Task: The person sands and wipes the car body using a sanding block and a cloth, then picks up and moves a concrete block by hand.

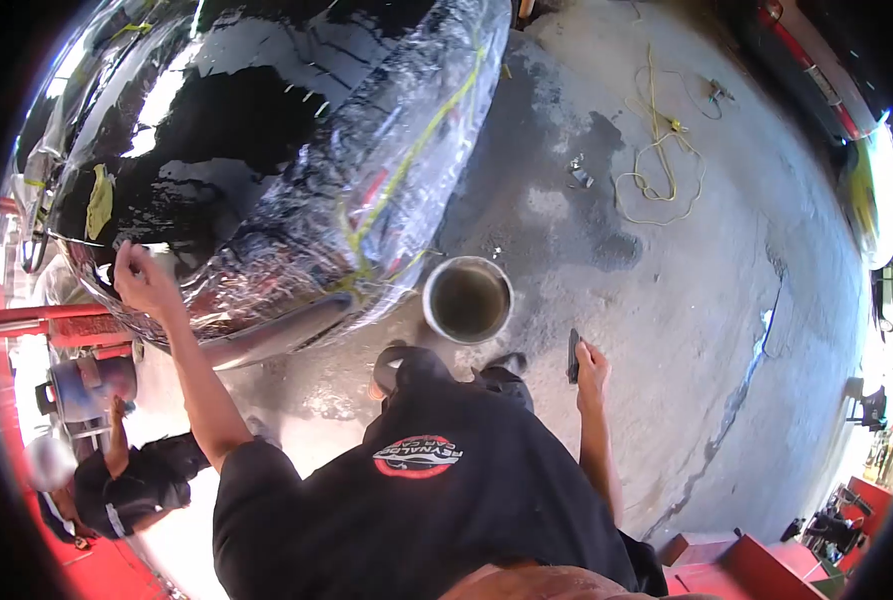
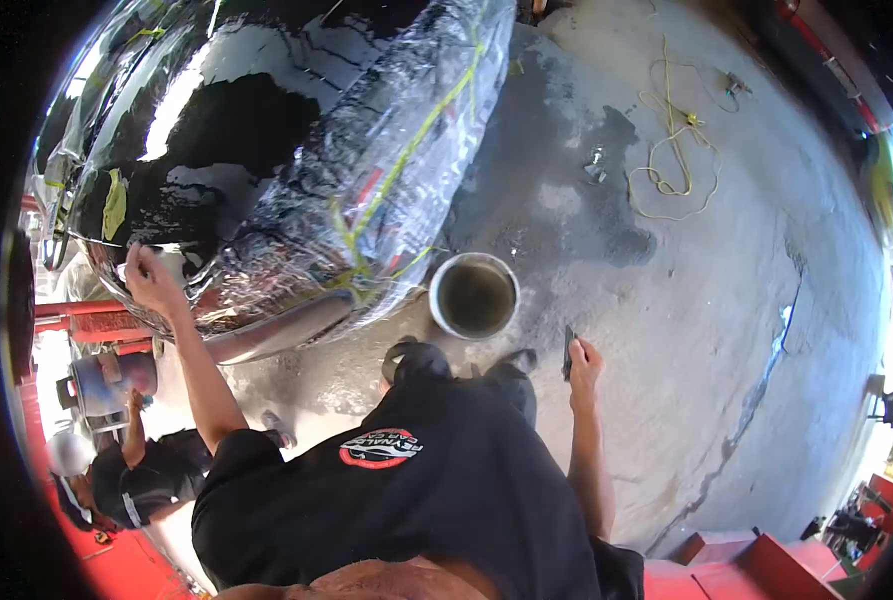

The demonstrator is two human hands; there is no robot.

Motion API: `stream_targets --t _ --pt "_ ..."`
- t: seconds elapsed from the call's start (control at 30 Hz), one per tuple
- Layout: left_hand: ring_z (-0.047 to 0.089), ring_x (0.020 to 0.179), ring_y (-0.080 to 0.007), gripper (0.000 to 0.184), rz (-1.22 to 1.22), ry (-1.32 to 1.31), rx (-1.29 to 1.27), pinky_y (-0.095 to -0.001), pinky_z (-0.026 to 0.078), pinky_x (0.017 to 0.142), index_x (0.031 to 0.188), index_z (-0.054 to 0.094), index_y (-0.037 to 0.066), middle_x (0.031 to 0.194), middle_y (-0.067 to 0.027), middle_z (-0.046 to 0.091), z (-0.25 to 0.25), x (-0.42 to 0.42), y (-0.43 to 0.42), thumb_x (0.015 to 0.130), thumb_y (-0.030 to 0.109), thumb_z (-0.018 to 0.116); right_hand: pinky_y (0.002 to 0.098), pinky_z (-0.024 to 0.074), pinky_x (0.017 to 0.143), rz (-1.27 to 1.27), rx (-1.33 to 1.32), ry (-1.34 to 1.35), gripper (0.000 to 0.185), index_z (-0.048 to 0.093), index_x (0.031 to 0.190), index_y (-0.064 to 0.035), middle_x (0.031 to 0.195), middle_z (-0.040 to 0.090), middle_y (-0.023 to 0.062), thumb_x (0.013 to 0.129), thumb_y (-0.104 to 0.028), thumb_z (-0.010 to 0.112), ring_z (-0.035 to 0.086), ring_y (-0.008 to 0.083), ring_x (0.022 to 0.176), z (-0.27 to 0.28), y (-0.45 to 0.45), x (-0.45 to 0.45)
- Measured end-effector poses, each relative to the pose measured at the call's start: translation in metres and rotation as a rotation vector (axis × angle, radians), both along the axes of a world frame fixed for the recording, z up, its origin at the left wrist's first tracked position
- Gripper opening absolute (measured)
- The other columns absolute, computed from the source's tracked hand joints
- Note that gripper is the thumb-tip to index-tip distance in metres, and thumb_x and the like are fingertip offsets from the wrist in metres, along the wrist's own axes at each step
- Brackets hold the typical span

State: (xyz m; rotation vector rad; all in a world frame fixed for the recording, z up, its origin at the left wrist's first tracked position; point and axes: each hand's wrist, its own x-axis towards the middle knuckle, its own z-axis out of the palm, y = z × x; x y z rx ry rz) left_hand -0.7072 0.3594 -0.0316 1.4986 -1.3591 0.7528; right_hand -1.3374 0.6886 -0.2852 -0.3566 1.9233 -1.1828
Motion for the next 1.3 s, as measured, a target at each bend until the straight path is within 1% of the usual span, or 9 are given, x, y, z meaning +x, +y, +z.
stream_targets --t 0.07,0.3,0.4,0.5,0.57,0.63,0.83,1.03,1.3 --pt "0.07 0.097 -0.0263 0.015 -0.171 -0.158 -0.036 -0.0371 0.054 0.086 0.106 0.076 0.004 0.107 -0.0072 0.077 0.004 -0.077 0.004 0.096 0.013 0.072 0.0277 0.0413 0.061 0.155 0.007 0.118 0.033 0.075 0.115 0.0005 0.077 0.06 -0.0019 0.1 -0.028 0.066 0.053 0.0081 0.069 0.011 -0.004 -0.057" --pt "0.066 0.107 -0.0232 0.014 -0.873 0.169 0.05 -0.0365 0.051 0.094 0.083 0.075 0.003 0.105 -0.0086 0.078 0.072 -0.394 0.031 0.092 0.013 0.073 0.0331 0.0523 0.08 0.329 -0.358 0.603 0.033 0.074 0.121 -0.0032 0.097 0.073 0.0148 0.096 -0.025 0.07 0.069 0.0235 0.087 0.133 -0.125 -0.13" --pt "0.064 0.117 -0.0308 0.034 -1.337 0.076 -0.007 -0.0446 0.049 0.102 0.081 0.07 0.005 0.11 -0.0163 0.075 0.093 -0.495 0.038 0.099 0.034 0.067 0.0352 0.053 0.081 0.416 -0.379 0.715 0.032 0.074 0.118 -0.0035 0.103 0.073 0.0183 0.094 -0.025 0.072 0.071 0.0326 0.091 0.112 -0.14 -0.169" --pt "0.064 0.116 -0.0307 0.034 -1.673 0.089 -0.045 -0.0445 0.049 0.101 0.082 0.069 0.006 0.11 -0.0156 0.075 0.101 -0.582 0.035 0.097 0.036 0.069 0.0368 0.053 0.079 0.442 -0.267 0.853 0.028 0.075 0.113 -0.0036 0.102 0.073 0.0195 0.093 -0.023 0.072 0.071 0.0365 0.091 0.023 -0.118 -0.234" --pt "0.064 0.115 -0.0306 0.035 -1.83 0.111 -0.087 -0.0444 0.048 0.1 0.082 0.069 0.006 0.11 -0.0151 0.075 0.101 -0.636 0.024 0.096 0.038 0.069 0.0371 0.0522 0.076 0.419 0.119 0.677 0.026 0.075 0.111 -0.0026 0.098 0.074 0.0172 0.095 -0.023 0.071 0.071 0.029 0.086 -0.008 -0.096 -0.268" --pt "0.064 0.114 -0.0304 0.035 -1.908 0.131 -0.134 -0.0443 0.048 0.099 0.082 0.069 0.007 0.11 -0.0146 0.075 0.1 -0.677 -0.002 0.094 0.04 0.07 0.0389 0.053 0.079 0.416 0.257 0.622 0.029 0.074 0.113 -0.0016 0.102 0.074 0.0184 0.096 -0.024 0.068 0.071 0.0313 0.09 -0.037 -0.094 -0.292" --pt "0.064 0.111 -0.0301 0.038 -1.84 0.166 -0.186 -0.0441 0.047 0.096 0.082 0.068 0.008 0.11 -0.0131 0.074 0.109 -0.717 -0.089 0.09 0.045 0.072 0.0442 0.0555 0.088 0.484 0.122 0.644 0.039 0.072 0.12 0.0014 0.111 0.075 0.0222 0.099 -0.029 0.062 0.072 0.0382 0.099 -0.054 -0.173 -0.338" --pt "0.064 0.108 -0.0298 0.041 -1.503 0.188 -0.278 -0.0438 0.045 0.093 0.083 0.067 0.01 0.11 -0.0117 0.073 0.119 -0.682 -0.13 0.087 0.05 0.075 0.0378 0.0516 0.074 0.656 0.206 0.323 0.03 0.074 0.115 -0.0001 0.096 0.075 0.013 0.097 -0.023 0.068 0.068 0.0211 0.083 -0.035 -0.306 -0.371" --pt "0.064 0.104 -0.0294 0.047 -1.077 0.163 -0.431 -0.0435 0.044 0.09 0.084 0.066 0.012 0.11 -0.0098 0.072 0.13 -0.672 -0.138 0.081 0.057 0.078 0.0416 0.0517 0.099 1.082 -0.186 0.489 0.042 0.071 0.126 0.0009 0.12 0.072 0.0236 0.098 -0.03 0.064 0.069 0.0361 0.112 -0.066 -0.448 -0.414"
